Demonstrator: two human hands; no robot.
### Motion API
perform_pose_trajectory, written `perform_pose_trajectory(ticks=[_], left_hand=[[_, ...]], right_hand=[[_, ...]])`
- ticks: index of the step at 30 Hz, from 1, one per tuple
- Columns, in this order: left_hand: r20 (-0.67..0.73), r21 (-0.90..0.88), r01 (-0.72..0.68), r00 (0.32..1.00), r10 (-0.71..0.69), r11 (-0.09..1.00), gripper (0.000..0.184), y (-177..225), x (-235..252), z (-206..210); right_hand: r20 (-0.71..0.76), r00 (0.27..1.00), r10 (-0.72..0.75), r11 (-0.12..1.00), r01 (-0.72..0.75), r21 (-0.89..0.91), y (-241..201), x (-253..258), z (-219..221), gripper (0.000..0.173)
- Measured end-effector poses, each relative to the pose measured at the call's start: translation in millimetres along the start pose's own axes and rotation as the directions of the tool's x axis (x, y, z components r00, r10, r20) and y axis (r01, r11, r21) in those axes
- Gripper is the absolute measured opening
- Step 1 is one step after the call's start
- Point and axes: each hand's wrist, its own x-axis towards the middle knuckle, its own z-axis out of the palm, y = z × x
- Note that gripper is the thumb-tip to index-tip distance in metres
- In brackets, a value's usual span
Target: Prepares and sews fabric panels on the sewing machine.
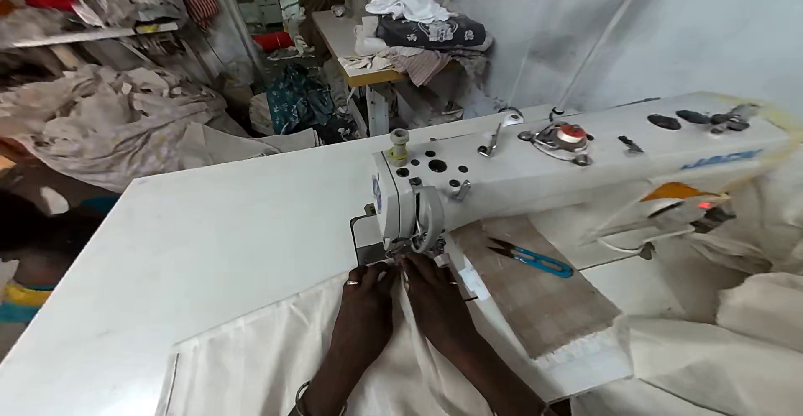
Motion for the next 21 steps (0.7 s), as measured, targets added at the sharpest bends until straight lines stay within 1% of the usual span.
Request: perform_pose_trajectory(ticks=[1,2,4,5,6,7,8,9,10,11,12,13,14,15,17,18,19,20,21], left_hand=[[0.008,0.002,0.003,1.0,-0.003,1.0,0.045,0,1,0],[0.01,0.004,-0.002,1.0,0.002,1.0,0.045,0,1,1],[0.018,0.004,-0.015,1.0,0.015,1.0,0.044,-1,2,2],[0.018,0.005,-0.022,1.0,0.022,1.0,0.044,-2,2,3],[0.019,0.003,-0.029,0.999,0.029,1.0,0.044,-3,3,2],[0.028,-0.001,-0.031,0.999,0.031,1.0,0.044,-3,4,1],[0.026,-0.004,-0.034,0.999,0.034,0.999,0.045,-3,4,1],[0.024,-0.009,-0.034,0.999,0.034,0.999,0.046,-3,5,1],[0.035,-0.015,-0.026,0.999,0.026,1.0,0.046,-3,5,1],[0.052,-0.016,-0.016,0.999,0.017,1.0,0.046,-3,4,1],[0.068,-0.01,-0.006,0.998,0.006,1.0,0.046,-2,4,0],[0.074,-0.001,-0.002,0.997,0.002,1.0,0.046,-1,5,0],[0.066,0.002,-0.005,0.998,0.005,1.0,0.046,-1,6,1],[0.056,0.0,-0.008,0.998,0.008,1.0,0.046,0,5,2],[0.034,-0.015,-0.029,0.999,0.03,0.999,0.046,-1,5,3],[0.033,-0.015,-0.039,0.999,0.039,0.999,0.046,-2,6,2],[0.044,-0.015,-0.044,0.998,0.045,0.999,0.046,-3,7,1],[0.061,-0.018,-0.042,0.997,0.043,0.999,0.045,-4,7,-1],[0.074,-0.03,-0.018,0.997,0.02,0.999,0.043,-4,8,-5]], right_hand=[[-0.015,1.0,-0.013,1.0,0.013,-0.001,0,1,2,0.038],[0.014,1.0,-0.012,1.0,0.012,0.012,1,2,0,0.038],[0.191,0.981,0.017,0.996,-0.033,0.081,9,8,-18,0.041],[0.196,0.98,0.015,0.993,-0.038,0.113,21,7,-30,0.039],[0.065,0.998,0.015,0.992,-0.023,0.122,38,3,-43,0.034],[-0.127,0.992,0.023,0.996,-0.011,0.094,59,-4,-59,0.03],[-0.319,0.947,0.036,0.999,-0.025,0.037,86,-13,-80,0.029],[-0.422,0.903,0.082,0.996,-0.093,-0.007,115,-25,-105,0.031],[-0.465,0.873,0.149,0.982,-0.184,-0.031,146,-38,-123,0.035],[-0.467,0.86,0.207,0.966,-0.255,-0.041,176,-51,-129,0.04],[-0.442,0.87,0.22,0.96,-0.273,-0.061,202,-63,-123,0.044],[-0.418,0.886,0.198,0.962,-0.257,-0.088,221,-71,-115,0.046],[-0.4,0.9,0.176,0.967,-0.234,-0.101,232,-75,-110,0.047],[-0.381,0.91,0.163,0.971,-0.216,-0.098,233,-79,-111,0.049],[-0.375,0.913,0.158,0.978,-0.197,-0.069,207,-89,-127,0.053],[-0.362,0.916,0.17,0.983,-0.183,-0.001,181,-99,-138,0.051],[-0.286,0.933,0.217,0.973,-0.182,0.144,151,-112,-148,0.046],[-0.104,0.958,0.268,0.92,-0.223,0.323,122,-128,-153,0.04],[0.147,0.957,0.25,0.85,-0.289,0.441,103,-141,-152,0.036]])
